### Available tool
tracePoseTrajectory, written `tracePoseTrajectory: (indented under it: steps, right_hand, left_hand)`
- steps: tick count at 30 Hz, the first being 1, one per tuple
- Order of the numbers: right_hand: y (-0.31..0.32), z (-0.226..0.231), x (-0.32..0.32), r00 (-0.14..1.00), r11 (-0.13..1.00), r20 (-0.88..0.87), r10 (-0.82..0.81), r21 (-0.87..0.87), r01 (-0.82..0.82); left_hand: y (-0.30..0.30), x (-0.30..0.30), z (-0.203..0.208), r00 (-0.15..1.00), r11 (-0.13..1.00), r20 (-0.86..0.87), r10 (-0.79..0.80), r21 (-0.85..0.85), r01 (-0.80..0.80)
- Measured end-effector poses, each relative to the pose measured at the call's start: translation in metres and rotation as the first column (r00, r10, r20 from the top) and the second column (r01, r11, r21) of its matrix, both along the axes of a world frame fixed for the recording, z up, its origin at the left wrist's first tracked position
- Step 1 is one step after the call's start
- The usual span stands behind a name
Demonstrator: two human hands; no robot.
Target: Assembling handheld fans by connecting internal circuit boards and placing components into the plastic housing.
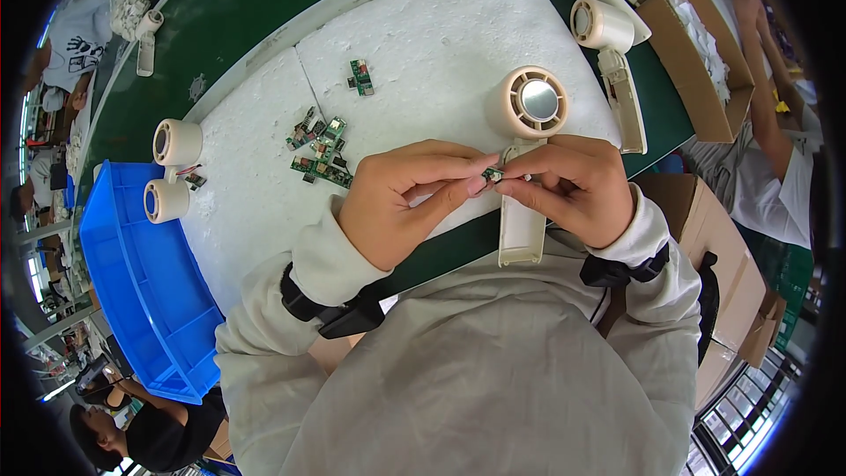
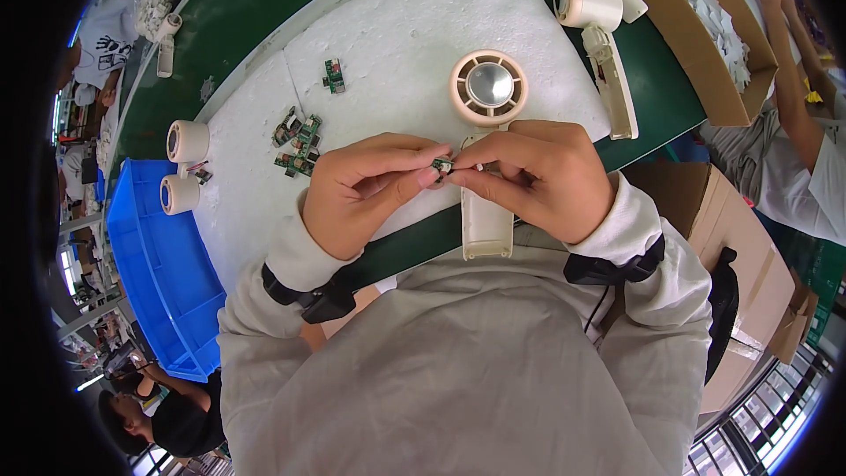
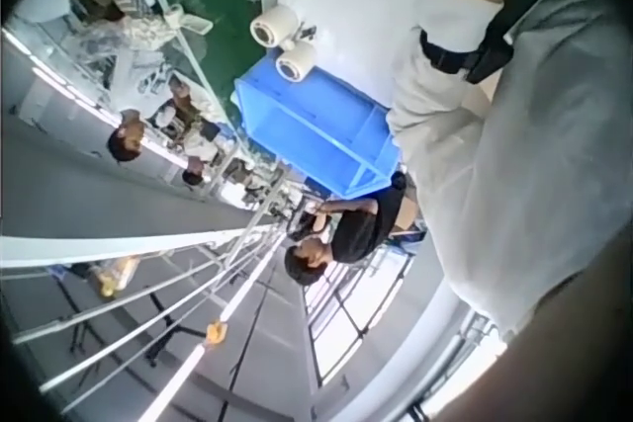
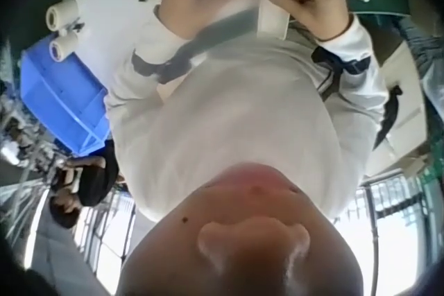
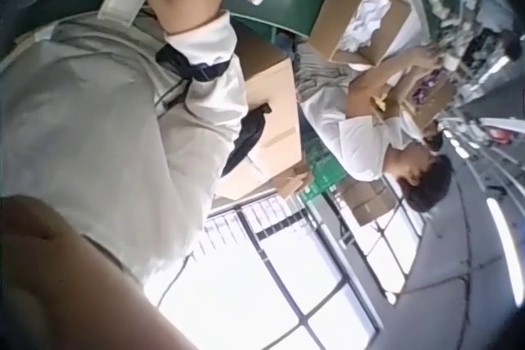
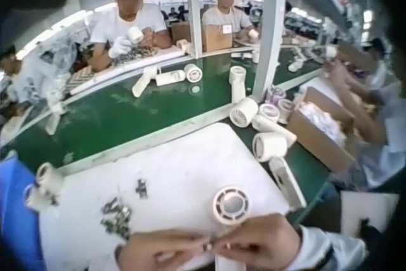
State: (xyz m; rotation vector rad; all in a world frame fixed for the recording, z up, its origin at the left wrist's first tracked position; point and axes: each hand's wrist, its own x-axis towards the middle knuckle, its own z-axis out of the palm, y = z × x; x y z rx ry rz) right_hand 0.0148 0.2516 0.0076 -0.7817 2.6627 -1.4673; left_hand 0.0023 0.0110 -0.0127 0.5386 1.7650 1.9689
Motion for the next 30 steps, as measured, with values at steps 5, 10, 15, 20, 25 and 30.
tracePoseTrajectory:
  steps: [5,10,15,20,25,30]
  right_hand:
    - [0.002,0.001,-0.001,0.999,0.999,-0.004,0.039,-0.013,-0.039]
    - [0.003,-0.001,-0.002,0.995,0.996,-0.040,0.087,-0.018,-0.088]
    - [0.001,-0.001,0.003,1.000,0.998,-0.005,0.026,-0.061,-0.026]
    - [-0.002,-0.007,0.007,0.995,0.990,0.092,-0.030,-0.137,0.042]
    - [-0.004,-0.010,0.007,0.993,0.985,0.115,-0.021,-0.169,0.041]
    - [-0.005,-0.012,0.007,0.993,0.983,0.115,-0.015,-0.179,0.036]
  left_hand:
    - [-0.002,-0.003,0.003,0.989,0.995,0.131,-0.063,0.091,0.051]
    - [-0.007,-0.006,0.006,0.990,0.988,0.000,-0.138,-0.075,0.138]
    - [-0.006,-0.004,0.004,0.990,0.993,0.076,-0.118,0.008,0.118]
    - [-0.007,-0.003,0.005,0.983,0.992,0.130,-0.126,0.028,0.123]
    - [-0.007,-0.002,0.003,0.994,0.991,0.031,-0.104,-0.077,0.106]
    - [-0.005,0.000,-0.001,0.997,0.995,0.004,-0.083,-0.049,0.084]
